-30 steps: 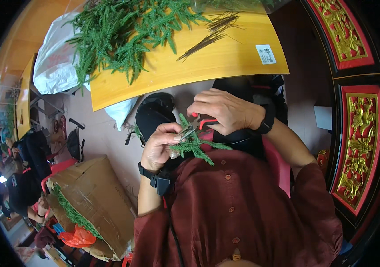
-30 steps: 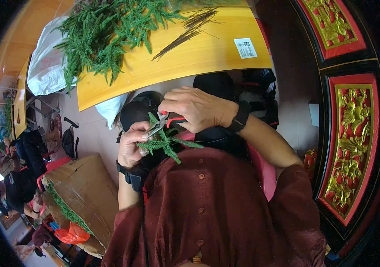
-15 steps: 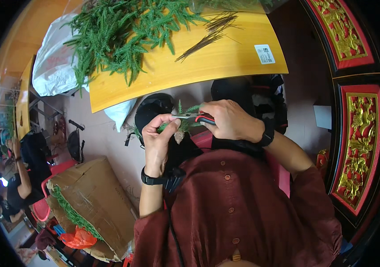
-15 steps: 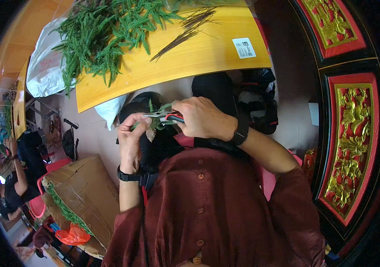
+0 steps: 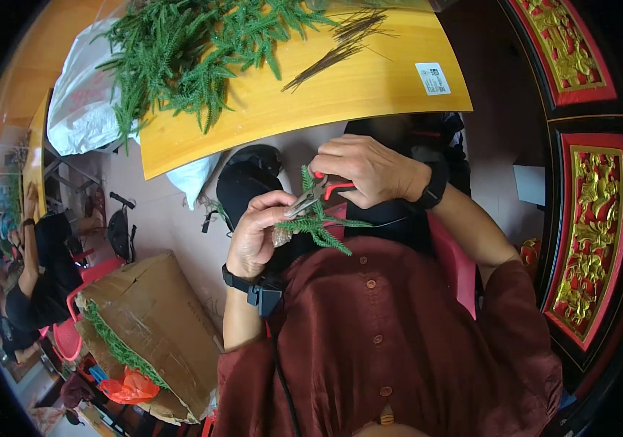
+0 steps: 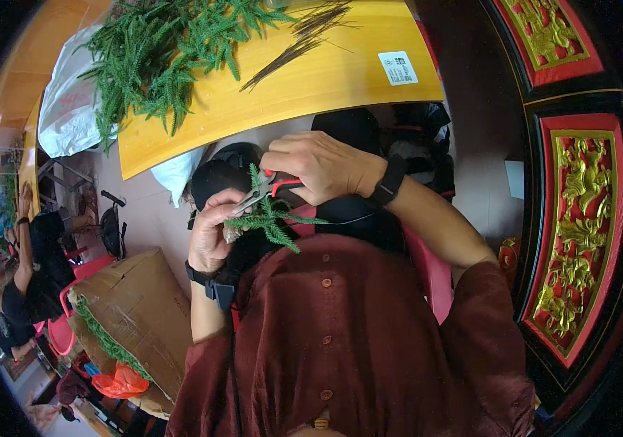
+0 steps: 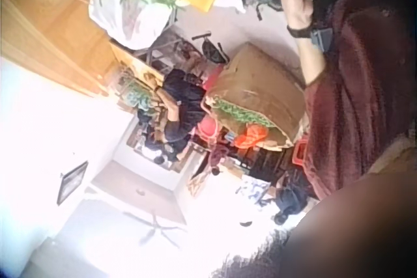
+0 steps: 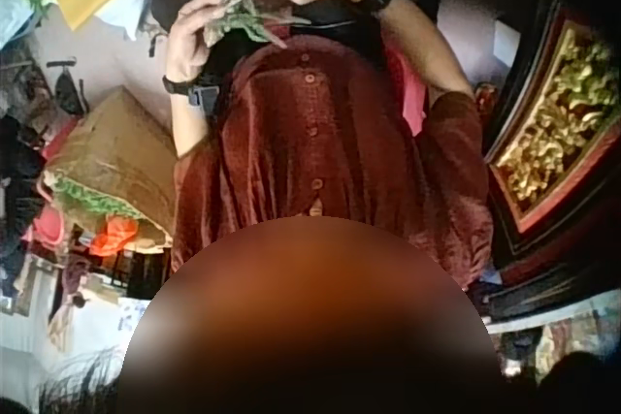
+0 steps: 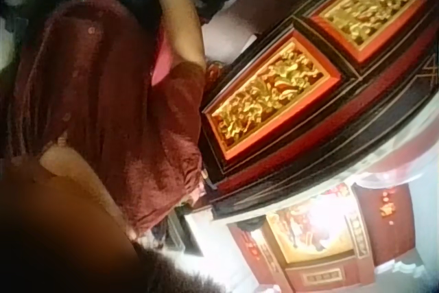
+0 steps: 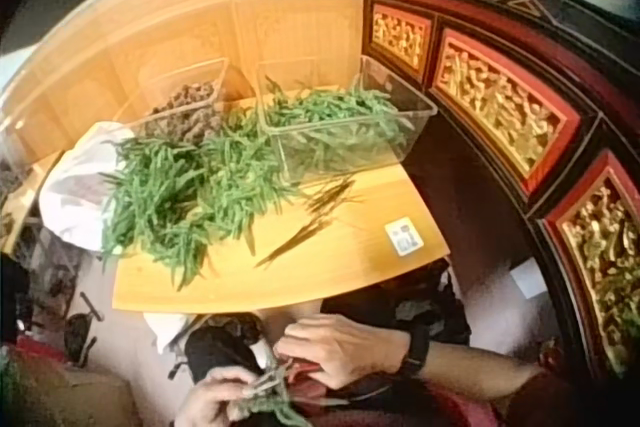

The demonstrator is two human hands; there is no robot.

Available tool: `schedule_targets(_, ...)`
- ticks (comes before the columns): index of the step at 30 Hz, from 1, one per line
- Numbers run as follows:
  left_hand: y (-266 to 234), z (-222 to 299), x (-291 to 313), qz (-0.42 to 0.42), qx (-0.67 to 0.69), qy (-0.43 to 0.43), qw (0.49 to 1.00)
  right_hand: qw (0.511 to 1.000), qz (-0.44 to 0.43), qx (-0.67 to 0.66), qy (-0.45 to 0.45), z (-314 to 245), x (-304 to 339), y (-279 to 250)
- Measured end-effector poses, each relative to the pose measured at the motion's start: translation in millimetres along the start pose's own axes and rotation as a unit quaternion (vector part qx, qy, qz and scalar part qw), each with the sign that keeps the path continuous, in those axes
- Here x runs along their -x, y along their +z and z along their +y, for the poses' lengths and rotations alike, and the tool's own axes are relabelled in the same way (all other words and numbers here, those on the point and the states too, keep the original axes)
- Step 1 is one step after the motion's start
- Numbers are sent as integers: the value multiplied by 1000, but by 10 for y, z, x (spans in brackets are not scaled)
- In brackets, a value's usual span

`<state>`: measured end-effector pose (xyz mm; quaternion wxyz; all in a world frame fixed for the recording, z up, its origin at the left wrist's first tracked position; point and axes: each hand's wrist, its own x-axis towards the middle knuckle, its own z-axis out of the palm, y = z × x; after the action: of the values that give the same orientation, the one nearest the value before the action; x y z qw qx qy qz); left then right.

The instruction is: Assembling artificial plant decorations by attaching plastic leaves and small decorative elements to wire stems.

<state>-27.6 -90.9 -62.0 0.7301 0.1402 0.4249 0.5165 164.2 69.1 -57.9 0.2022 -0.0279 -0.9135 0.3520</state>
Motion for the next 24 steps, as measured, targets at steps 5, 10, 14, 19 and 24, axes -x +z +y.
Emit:
schedule_targets(5, 66, -3, -6, -17, 72, -1, 997, 996, -18, -35, 80, 5, 68, 21)
schedule_targets(10, 221, 61, 60, 52, -48, 47, 996, 985, -41, -45, 160, -84, 80, 9)
schedule_targets(14, 205, -32, -1, 162, -186, 133, 960, 956, -92, -71, 268, -211, 21, 55)
schedule_targets(19, 165, -82, -49, 198, -115, 157, 961, 943, -44, -99, 314, -173, 102, 206)
schedule_targets(24, 162, -72, -34, 223, -87, 175, 955, 938, -30, -95, 331, -315, 156, 232)
